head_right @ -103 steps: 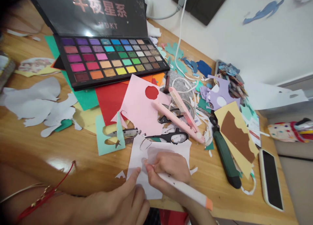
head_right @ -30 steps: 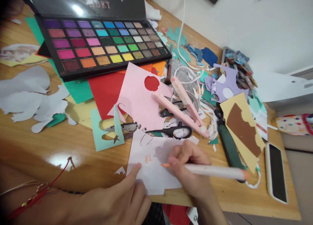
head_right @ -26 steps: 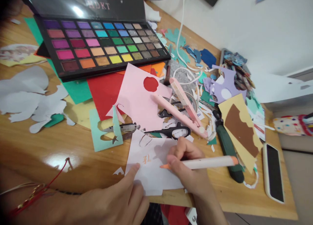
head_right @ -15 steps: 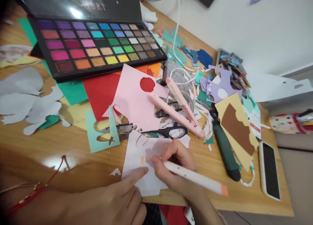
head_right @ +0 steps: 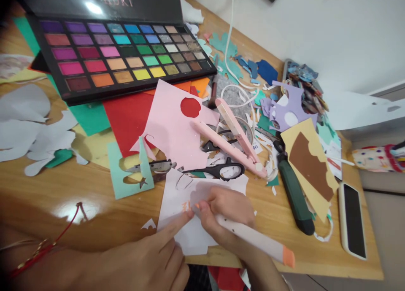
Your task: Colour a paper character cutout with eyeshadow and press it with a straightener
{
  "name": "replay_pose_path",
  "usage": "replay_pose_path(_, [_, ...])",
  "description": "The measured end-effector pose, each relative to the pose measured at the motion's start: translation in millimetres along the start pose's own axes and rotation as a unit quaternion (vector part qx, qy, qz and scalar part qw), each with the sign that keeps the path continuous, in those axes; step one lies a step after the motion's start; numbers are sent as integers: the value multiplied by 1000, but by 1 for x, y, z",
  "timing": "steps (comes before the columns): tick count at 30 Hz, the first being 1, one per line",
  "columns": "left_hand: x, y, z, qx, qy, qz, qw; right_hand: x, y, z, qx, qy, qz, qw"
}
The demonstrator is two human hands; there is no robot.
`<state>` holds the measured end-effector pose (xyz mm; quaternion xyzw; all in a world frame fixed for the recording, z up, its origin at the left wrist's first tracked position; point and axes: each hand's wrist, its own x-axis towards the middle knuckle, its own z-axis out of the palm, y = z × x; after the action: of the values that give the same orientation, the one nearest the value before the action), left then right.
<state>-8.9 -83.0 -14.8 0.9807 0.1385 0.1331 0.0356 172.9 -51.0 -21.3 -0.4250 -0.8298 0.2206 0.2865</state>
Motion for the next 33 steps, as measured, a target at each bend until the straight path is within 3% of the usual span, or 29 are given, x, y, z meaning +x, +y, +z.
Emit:
replay_pose_path(8, [-1, 9, 8, -20, -24, -7, 999, 2, -1, -4, -13, -28, 14, 999])
replay_pose_path(14, [0, 8, 8, -23, -41, 11, 999, 9, 0, -6, -21, -105, -23, 994])
replay_pose_path(21, [0, 5, 4, -31, -54, 26, 998, 4, -2, -2, 11, -21, 11, 1000])
replay_pose_path(27, [0, 9, 10, -35, -56, 11, 998, 6, 6, -10, -30, -153, -14, 988])
replay_pose_path(33, [-1, 11, 10, -41, -53, 6, 998, -1, 9, -11, -37, -150, 15, 988])
